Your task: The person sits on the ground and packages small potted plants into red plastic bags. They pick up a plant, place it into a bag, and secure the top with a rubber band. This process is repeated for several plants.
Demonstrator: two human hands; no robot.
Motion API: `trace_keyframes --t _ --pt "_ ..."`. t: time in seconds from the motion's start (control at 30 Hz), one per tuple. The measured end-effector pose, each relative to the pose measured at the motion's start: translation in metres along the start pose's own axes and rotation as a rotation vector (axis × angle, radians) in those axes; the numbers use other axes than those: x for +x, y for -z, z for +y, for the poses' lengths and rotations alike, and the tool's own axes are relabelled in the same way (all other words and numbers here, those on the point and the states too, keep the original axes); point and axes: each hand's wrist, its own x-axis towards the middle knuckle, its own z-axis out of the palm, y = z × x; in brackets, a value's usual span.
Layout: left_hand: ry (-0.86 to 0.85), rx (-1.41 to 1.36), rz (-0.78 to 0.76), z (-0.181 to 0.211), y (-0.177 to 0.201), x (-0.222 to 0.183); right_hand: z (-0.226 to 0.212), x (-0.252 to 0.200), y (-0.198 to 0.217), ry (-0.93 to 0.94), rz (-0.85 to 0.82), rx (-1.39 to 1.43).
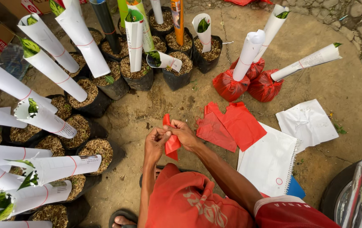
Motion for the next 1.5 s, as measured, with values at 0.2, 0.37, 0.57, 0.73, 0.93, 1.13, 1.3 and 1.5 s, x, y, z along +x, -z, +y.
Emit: trace_keyframes --t 0.2,0.37,0.57,0.73,0.93,1.13,1.3,1.5 --pt "0.149 0.148 -0.034 0.0 0.005 -0.005 -0.019 -0.017 -0.002 0.025 0.014 -0.025" --pt "0.135 0.107 -0.074 -0.008 -0.004 -0.003 -0.017 -0.018 0.001 -0.024 0.019 -0.017" --pt "0.019 0.224 0.256 -0.025 0.01 -0.002 0.009 -0.012 0.025 0.118 0.06 -0.059" --pt "-0.096 -0.068 0.583 -0.041 0.035 -0.001 0.0 -0.018 0.039 0.236 0.325 -0.679" --pt "-0.084 0.255 0.476 -0.039 0.013 0.003 0.006 -0.029 0.004 0.625 0.277 -1.106" --pt "-0.06 0.814 0.256 0.005 0.001 -0.012 0.011 -0.016 0.034 0.178 0.346 -0.502" --pt "-0.066 1.121 0.491 0.0 0.024 -0.018 -0.021 -0.022 0.065 -0.101 0.396 0.032" --pt "0.412 -0.383 0.432 -0.053 0.071 -0.008 -0.009 -0.036 0.079 -0.197 0.091 0.532"
